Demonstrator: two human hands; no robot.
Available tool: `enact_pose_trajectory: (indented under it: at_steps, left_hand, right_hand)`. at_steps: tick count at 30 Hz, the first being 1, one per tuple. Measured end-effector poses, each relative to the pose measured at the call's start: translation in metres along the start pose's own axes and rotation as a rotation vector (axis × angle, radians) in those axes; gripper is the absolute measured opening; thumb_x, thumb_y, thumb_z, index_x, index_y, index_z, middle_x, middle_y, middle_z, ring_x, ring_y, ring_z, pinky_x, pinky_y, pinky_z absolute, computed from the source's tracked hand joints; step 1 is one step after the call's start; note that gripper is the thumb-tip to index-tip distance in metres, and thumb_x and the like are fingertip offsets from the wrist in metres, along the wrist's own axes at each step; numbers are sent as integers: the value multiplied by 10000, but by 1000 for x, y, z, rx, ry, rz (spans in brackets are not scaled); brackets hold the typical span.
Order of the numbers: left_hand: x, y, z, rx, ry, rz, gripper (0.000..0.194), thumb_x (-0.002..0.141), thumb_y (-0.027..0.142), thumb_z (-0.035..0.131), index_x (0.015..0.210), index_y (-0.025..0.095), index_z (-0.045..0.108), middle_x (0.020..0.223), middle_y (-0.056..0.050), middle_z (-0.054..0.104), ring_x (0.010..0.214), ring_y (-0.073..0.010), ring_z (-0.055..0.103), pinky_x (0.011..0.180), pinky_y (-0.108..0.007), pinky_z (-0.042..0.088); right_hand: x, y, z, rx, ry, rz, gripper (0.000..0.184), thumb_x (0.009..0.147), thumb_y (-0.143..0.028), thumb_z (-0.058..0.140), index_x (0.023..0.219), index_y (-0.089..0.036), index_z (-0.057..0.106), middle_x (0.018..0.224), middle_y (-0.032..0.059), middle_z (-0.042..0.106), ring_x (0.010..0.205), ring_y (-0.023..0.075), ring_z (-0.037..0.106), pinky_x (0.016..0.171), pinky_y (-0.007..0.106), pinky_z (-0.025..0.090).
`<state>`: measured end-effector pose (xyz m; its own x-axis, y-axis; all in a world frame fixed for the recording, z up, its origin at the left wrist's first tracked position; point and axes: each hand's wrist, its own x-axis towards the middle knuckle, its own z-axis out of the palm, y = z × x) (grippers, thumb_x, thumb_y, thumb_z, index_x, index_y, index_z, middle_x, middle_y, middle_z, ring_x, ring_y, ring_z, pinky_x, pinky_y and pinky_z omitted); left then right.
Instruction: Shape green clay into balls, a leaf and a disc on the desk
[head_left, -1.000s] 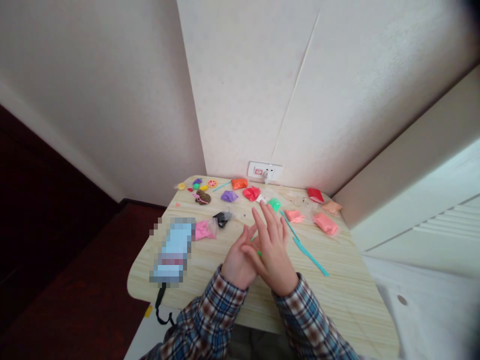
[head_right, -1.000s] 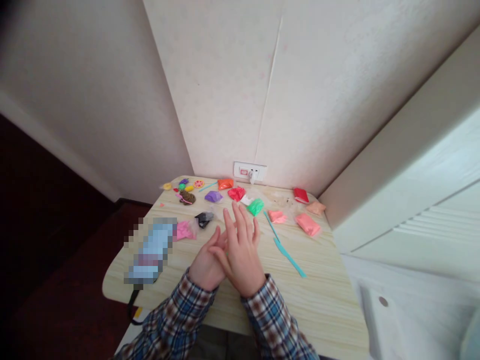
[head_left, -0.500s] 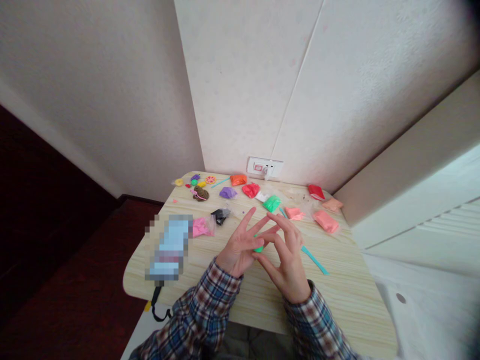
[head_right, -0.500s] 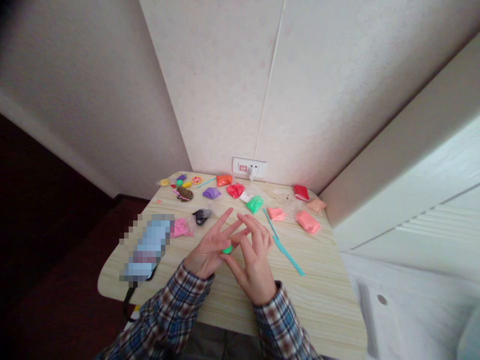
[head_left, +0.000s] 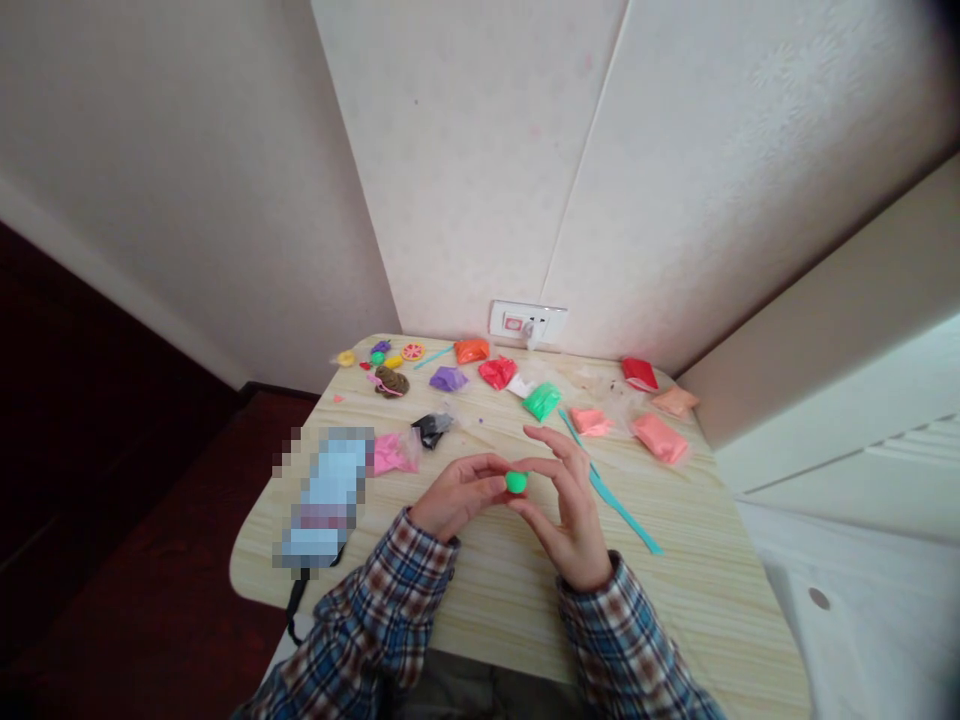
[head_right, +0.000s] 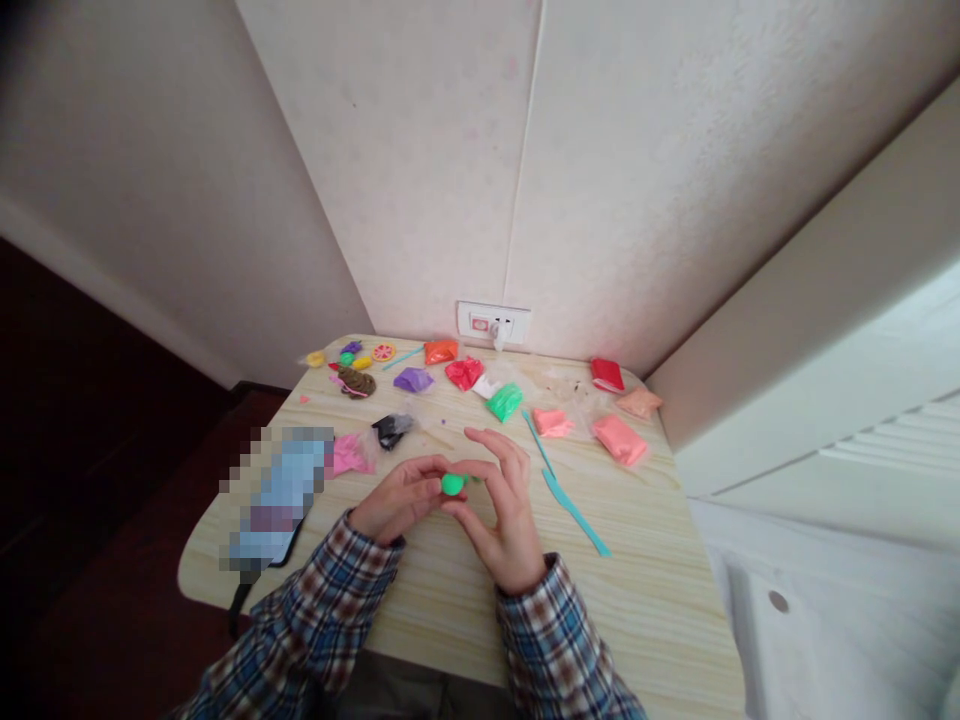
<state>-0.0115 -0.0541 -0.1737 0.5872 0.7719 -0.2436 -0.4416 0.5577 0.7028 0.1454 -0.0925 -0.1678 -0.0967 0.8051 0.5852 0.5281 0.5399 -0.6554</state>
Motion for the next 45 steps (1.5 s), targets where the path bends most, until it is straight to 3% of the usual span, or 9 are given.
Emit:
enact_pose_trajectory:
  at_steps: [3, 7, 12, 16, 20, 29, 45]
  left_hand:
    - [-1, 3, 1, 137, 43, 86, 333, 633, 389, 798, 825, 130, 716, 775, -42, 720, 738, -129, 643, 740, -252, 479]
    - [0, 8, -2, 339, 179, 241, 310, 701, 411, 736, 820, 129, 691, 744, -50, 699, 716, -145, 626, 710, -274, 475]
    - [1, 6, -7, 887, 296, 443, 191, 750, 265, 679, 899, 149, 655, 949, -88, 664, 899, -202, 593, 729, -314, 476]
    - [4, -3, -6, 1289, 269, 537, 397, 704, 228, 737, 1070, 168, 598, 1088, -99, 617, 1054, -251, 516, 874, -407, 453]
    - [7, -13, -2, 1524, 203, 511, 521, 689, 232, 756, 1158, 150, 546, 1120, -104, 574, 1067, -258, 476, 956, -449, 407]
    - [6, -17, -6, 1589, 292, 507, 470, 720, 212, 712, 1145, 147, 521, 1076, -96, 553, 1020, -255, 486, 923, -448, 430]
    - [3, -15, -13, 1535, 327, 555, 332, 734, 161, 682, 1051, 139, 584, 981, -90, 615, 945, -238, 555, 857, -422, 480]
  right_hand:
    - [-1, 7, -5, 54, 107, 81, 142, 853, -270, 593, 992, -243, 595, 1225, 64, 548, 1172, 233, 472, 1002, 437, 358]
    - [-7, 24, -11, 26, 238, 309, 163, 868, -304, 564, 1005, -217, 576, 984, 53, 636, 952, 207, 588, 860, 384, 452]
    - [-14, 39, -8, -187, 47, 362, 210, 885, -325, 500, 1035, -198, 576, 948, 69, 659, 909, 223, 601, 837, 404, 447]
    - [-17, 40, -1, -221, -51, 341, 195, 872, -257, 492, 1036, -208, 586, 1013, 72, 667, 984, 245, 585, 868, 426, 408]
    - [-17, 40, 1, -238, -96, 337, 206, 868, -205, 468, 1044, -208, 573, 1036, 77, 651, 1016, 244, 565, 882, 422, 398]
    - [-16, 42, 0, -244, -117, 321, 214, 852, -178, 477, 1052, -199, 553, 1007, 72, 627, 957, 226, 572, 841, 393, 420]
    - [-17, 44, -2, -285, -105, 279, 154, 900, -242, 464, 995, -213, 581, 1022, 71, 656, 996, 230, 582, 848, 400, 420]
